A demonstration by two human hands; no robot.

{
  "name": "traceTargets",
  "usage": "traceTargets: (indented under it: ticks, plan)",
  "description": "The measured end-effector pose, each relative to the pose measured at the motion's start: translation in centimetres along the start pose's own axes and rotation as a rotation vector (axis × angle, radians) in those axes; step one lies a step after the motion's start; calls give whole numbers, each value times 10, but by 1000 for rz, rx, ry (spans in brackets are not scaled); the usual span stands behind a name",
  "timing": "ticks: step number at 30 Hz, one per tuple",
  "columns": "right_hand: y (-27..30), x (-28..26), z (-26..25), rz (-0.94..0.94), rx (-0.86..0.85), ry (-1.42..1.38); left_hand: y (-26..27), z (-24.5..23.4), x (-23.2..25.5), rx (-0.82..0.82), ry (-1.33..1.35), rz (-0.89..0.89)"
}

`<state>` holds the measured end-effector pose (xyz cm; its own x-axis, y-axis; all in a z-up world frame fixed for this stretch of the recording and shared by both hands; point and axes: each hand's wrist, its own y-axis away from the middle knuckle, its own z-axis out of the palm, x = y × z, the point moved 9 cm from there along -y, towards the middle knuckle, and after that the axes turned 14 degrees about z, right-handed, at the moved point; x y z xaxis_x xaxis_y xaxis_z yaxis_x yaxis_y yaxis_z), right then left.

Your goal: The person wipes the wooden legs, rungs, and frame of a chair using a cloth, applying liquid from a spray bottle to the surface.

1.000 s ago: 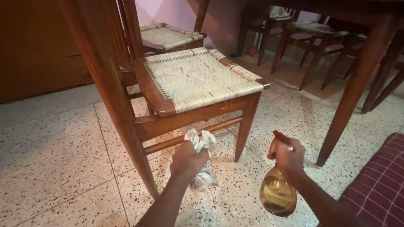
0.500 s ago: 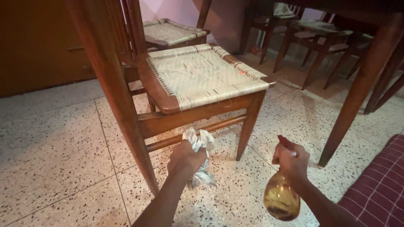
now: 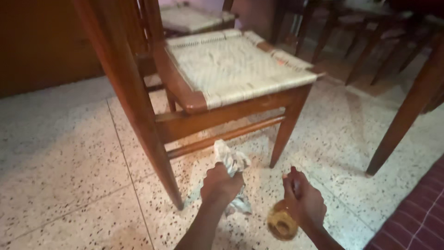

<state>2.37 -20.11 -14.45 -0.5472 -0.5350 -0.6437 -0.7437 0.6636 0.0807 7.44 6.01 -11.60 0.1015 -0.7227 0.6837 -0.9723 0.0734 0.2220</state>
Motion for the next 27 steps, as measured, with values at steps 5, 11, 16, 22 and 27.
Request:
traceTargets:
  ticks: [5, 11, 16, 22, 27]
  plan:
    - [-1, -3, 41, -49, -37, -109, -2, 38, -13, -66, 11, -49]
    - [-20, -13, 80, -238, 4, -115, -12, 75, -39, -123, 27, -102]
    - [-46, -23, 102, -237, -39, -134, -36, 88, -56, -96, 46, -129]
    - [-60, -34, 132, -315, -13, -171, -60, 88, -76, -83, 40, -180]
    - [-58, -31, 165, -342, -116, -326, -69, 85, -87, -52, 44, -199]
